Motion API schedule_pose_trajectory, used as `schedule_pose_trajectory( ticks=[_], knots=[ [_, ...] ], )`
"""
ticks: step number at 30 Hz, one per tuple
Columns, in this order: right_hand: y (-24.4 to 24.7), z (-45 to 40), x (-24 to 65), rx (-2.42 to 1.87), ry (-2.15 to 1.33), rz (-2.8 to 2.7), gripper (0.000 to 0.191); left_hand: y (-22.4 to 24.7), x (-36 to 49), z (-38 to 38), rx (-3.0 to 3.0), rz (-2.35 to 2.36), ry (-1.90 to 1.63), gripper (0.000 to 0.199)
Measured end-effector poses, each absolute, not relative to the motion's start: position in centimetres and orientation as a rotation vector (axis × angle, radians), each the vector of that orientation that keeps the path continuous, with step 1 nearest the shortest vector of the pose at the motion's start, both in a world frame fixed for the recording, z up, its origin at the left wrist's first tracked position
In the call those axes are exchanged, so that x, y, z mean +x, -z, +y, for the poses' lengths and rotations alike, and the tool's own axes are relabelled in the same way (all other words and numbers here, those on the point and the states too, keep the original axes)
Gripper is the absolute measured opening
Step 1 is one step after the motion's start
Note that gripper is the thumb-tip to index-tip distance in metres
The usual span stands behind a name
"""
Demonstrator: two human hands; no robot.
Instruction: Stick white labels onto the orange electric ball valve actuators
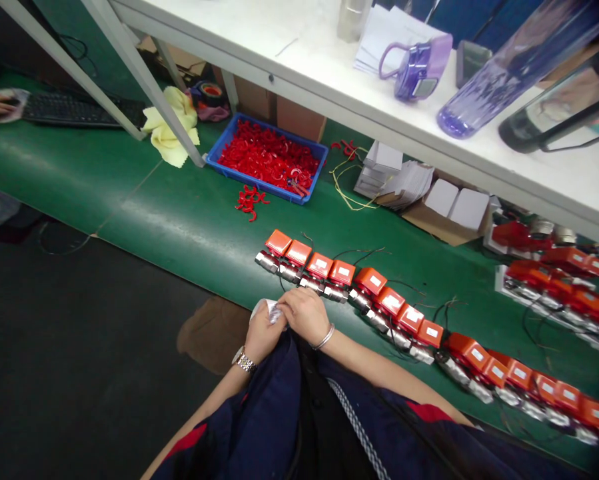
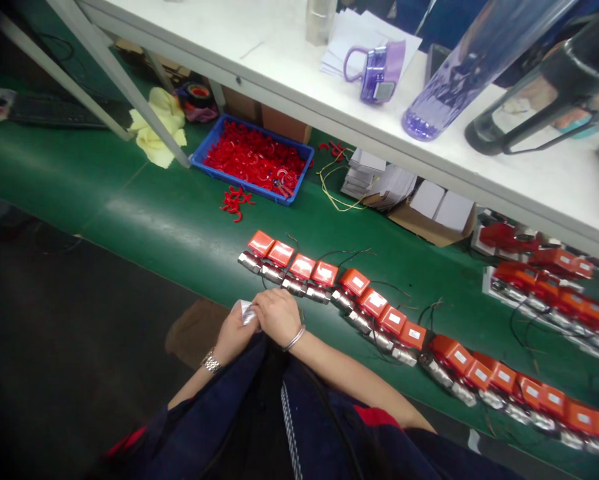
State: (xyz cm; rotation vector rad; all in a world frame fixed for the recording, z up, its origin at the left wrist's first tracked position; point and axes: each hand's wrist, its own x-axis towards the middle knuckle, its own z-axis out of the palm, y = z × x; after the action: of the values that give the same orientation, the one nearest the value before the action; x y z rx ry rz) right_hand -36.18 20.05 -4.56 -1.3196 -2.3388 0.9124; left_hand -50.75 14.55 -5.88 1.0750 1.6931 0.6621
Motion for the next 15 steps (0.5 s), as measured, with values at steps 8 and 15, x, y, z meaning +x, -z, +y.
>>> schedule_pose_trajectory(
  ticks=[8,15],
  knots=[
    [4.5,19.4,-36.8,-1.325,-1.015,-2.268,0.006,6.4,-50.7,14.4,1.079,1.731,-0.649,0.008],
    [5.1,22.8,-35.8,-1.263,-1.279,-2.067,0.004,7.7,-51.8,14.1,1.003,1.771,-0.64,0.017]
  ],
)
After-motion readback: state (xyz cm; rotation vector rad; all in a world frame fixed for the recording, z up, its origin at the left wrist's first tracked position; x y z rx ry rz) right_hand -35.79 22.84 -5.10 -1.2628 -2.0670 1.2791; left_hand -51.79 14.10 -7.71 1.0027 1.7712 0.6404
